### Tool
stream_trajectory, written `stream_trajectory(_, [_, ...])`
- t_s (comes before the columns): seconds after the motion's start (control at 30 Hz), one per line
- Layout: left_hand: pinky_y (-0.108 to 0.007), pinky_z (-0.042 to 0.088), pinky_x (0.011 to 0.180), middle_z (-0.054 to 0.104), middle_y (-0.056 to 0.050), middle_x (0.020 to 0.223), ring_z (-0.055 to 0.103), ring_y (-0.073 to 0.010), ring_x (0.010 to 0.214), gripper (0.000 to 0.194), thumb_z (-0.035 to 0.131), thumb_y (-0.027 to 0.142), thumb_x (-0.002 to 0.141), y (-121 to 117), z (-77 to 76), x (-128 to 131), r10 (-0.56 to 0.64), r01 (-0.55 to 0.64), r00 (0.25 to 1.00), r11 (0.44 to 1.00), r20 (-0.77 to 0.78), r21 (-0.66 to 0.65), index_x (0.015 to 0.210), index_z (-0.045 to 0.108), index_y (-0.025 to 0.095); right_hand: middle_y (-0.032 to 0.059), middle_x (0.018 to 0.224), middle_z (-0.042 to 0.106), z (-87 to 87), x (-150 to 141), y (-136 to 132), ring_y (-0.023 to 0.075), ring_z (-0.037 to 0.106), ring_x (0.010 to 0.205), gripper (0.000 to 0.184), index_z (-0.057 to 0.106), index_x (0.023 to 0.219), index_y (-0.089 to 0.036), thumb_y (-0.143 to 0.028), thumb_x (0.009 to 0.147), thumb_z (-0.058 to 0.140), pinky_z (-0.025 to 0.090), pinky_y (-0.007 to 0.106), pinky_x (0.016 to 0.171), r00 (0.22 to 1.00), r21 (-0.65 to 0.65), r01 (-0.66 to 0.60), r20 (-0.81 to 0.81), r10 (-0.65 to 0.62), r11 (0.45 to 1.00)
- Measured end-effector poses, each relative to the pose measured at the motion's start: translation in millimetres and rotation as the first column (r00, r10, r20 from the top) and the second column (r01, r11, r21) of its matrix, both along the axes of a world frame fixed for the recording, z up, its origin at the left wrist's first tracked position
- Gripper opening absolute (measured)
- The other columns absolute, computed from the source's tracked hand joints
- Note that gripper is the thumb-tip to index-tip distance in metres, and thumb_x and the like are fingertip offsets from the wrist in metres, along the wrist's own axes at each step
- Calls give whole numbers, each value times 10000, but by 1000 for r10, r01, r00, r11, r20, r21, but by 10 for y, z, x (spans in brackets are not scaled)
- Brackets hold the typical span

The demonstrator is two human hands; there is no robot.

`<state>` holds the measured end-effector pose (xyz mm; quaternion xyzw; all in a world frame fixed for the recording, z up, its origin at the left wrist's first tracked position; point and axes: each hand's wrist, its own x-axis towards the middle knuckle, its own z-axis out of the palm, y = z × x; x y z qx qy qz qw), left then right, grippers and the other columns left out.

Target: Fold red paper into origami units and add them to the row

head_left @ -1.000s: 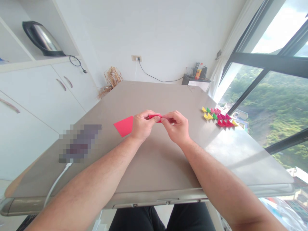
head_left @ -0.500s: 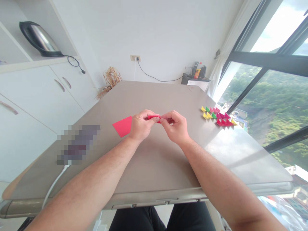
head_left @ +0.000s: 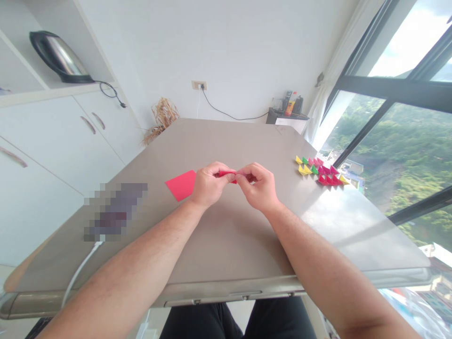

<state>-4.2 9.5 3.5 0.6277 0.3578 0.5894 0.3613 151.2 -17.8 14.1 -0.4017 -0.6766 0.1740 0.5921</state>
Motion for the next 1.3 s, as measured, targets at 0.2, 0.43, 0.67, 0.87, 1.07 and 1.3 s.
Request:
stream_trajectory(0.2, [-311,563,716,720,-27,792,677,-178,754,183,819,381,734,-6,8,4,-3,3,1000,1000,-13,2,734,762,208,-1,726,632,2,-6,7,121,547,620,106,667,708,-212,-163,787,616,445,278,573,999,18,-30,-17,30,999])
stream_trajectory(0.43, [-318,575,712,729,-26,751,695,-182,734,183,826,354,730,-23,7,25,-72,76,996,994,55,-76,761,754,188,4,742,648,-1,5,9,126,566,632,69,670,741,-206,-191,783,618,455,279,582,997,-51,-60,-41,58,997])
stream_trajectory(0.67, [-356,597,708,734,-40,695,710,-197,679,255,851,386,703,-43,-1,84,-34,74,980,976,196,-204,766,753,159,1,658,671,44,2,17,135,586,591,96,699,781,-192,-285,760,686,468,275,557,983,-339,-108,-176,50,935])
stream_trajectory(0.87, [-371,595,725,731,-44,700,712,-204,697,280,877,381,676,-47,-8,116,-38,130,954,945,297,-299,762,751,147,-25,600,621,63,8,42,108,539,522,190,648,770,-192,-366,765,724,439,250,497,958,-415,-189,-277,74,890])
stream_trajectory(1.07, [-432,594,819,752,-55,770,727,-225,763,238,880,316,679,-39,-46,130,-51,195,910,928,412,-316,795,754,150,13,700,690,41,10,58,121,583,575,320,683,829,-185,-473,734,787,479,258,521,961,-442,-193,-267,77,876])
stream_trajectory(1.3, [-442,569,909,769,-71,878,731,-229,869,256,854,329,713,-51,-6,125,-128,281,888,912,442,-300,889,782,159,28,720,709,49,37,76,129,598,599,297,721,844,-178,-464,768,751,488,263,543,966,-462,-153,-254,34,874])
